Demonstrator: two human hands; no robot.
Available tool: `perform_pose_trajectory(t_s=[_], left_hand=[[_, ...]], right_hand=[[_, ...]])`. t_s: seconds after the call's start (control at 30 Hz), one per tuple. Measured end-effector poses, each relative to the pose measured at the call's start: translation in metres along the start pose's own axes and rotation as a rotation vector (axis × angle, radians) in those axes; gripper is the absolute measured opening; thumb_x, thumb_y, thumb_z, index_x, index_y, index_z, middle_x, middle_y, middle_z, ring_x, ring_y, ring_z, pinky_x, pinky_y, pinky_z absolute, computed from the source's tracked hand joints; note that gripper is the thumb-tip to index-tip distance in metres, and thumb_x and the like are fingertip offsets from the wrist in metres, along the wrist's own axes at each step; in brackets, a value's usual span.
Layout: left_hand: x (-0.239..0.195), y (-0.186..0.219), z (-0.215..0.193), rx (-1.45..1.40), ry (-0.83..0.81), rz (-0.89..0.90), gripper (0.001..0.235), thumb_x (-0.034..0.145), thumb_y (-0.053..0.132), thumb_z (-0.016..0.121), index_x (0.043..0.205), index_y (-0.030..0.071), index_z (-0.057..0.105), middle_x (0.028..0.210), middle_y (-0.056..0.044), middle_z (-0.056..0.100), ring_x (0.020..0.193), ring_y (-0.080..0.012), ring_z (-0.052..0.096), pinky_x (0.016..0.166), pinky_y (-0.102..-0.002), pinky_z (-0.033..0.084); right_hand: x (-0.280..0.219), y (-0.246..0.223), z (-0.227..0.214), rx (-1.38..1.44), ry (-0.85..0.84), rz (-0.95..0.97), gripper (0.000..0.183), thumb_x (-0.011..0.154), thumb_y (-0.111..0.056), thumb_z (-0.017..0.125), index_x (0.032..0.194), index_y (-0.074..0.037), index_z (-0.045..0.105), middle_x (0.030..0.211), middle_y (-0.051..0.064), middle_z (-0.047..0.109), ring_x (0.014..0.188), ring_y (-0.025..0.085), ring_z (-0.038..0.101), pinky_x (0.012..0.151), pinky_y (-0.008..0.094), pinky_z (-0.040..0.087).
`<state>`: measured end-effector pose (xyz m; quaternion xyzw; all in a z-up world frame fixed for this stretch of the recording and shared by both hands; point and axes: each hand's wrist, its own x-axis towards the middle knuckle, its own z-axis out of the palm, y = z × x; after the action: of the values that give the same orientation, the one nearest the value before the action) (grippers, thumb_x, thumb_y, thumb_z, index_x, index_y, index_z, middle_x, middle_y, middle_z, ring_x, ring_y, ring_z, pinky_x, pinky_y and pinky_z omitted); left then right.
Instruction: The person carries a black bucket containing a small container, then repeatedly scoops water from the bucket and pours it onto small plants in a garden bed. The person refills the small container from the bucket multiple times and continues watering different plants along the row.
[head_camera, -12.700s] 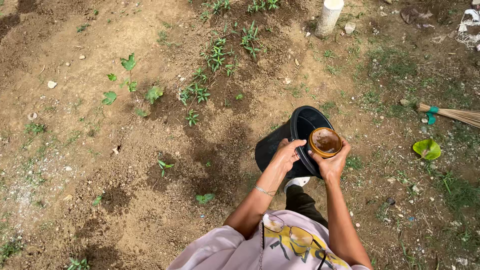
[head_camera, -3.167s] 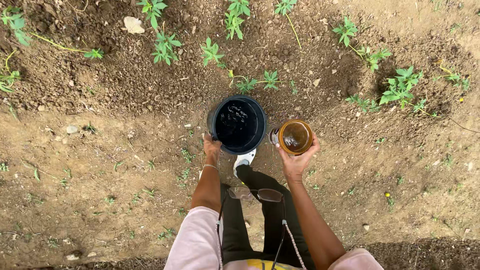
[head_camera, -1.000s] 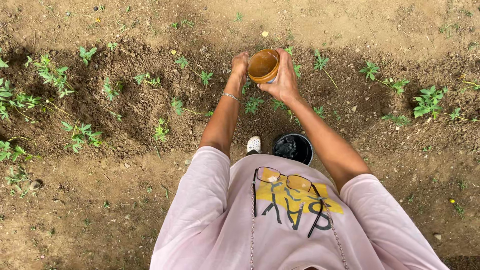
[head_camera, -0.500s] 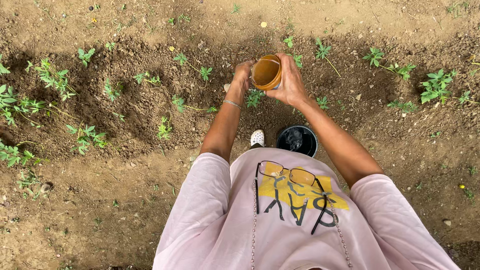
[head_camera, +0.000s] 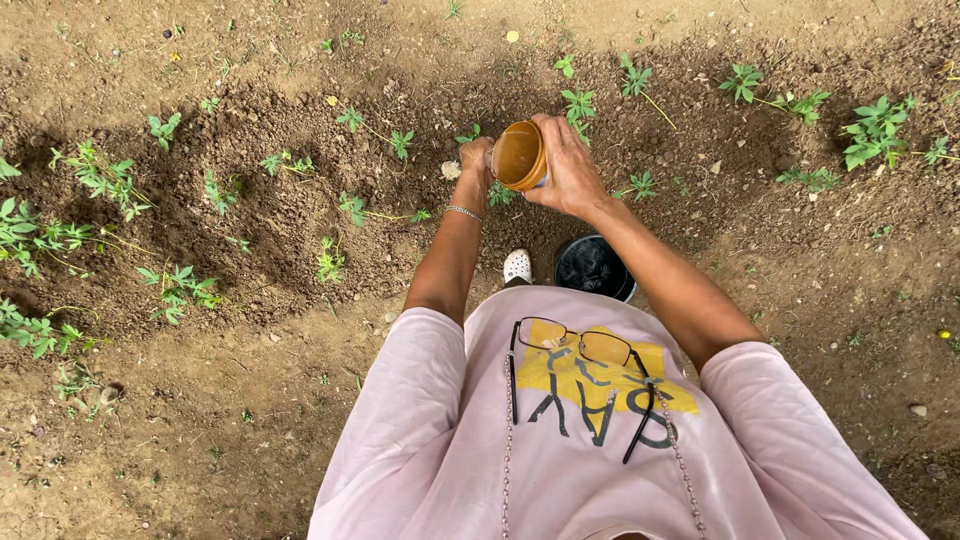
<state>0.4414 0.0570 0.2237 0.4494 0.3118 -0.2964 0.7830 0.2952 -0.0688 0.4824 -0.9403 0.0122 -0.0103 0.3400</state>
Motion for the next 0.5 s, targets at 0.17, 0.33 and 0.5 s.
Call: perform_pose_trajectory(t_s=[0.17, 0.33, 0.5], left_hand=[[0.001, 0.007, 0.000, 0.526, 0.275, 0.081, 0.025, 0.084, 0.013, 0.067, 0.092, -0.010, 0.066, 0.081, -0.018, 0.063, 0.067, -0.0250, 0.058, 0.062, -0.048, 0.046], [-0.001, 0.013, 0.001, 0.561, 0.190, 0.070, 0.046, 0.093, 0.020, 0.066, 0.126, -0.011, 0.059, 0.132, -0.026, 0.059, 0.116, -0.0321, 0.062, 0.098, -0.044, 0.048], [-0.002, 0.007, 0.014, 0.597, 0.082, 0.107, 0.050, 0.095, 0.025, 0.069, 0.136, -0.003, 0.059, 0.143, -0.021, 0.055, 0.125, -0.0317, 0.052, 0.104, -0.047, 0.041]], right_hand=[[-0.001, 0.011, 0.007, 0.056, 0.016, 0.097, 0.115, 0.052, -0.018, 0.098, 0.145, -0.002, 0.033, 0.137, 0.020, 0.048, 0.131, 0.040, 0.050, 0.115, 0.049, 0.041], [-0.011, 0.031, 0.005, 0.172, 0.122, 0.166, 0.118, 0.056, -0.019, 0.098, 0.149, -0.004, 0.026, 0.140, 0.020, 0.045, 0.134, 0.038, 0.050, 0.116, 0.050, 0.042], [-0.030, 0.053, -0.019, 0.223, 0.226, 0.172, 0.118, 0.057, -0.018, 0.099, 0.150, -0.006, 0.027, 0.143, 0.019, 0.046, 0.137, 0.038, 0.050, 0.120, 0.049, 0.040]])
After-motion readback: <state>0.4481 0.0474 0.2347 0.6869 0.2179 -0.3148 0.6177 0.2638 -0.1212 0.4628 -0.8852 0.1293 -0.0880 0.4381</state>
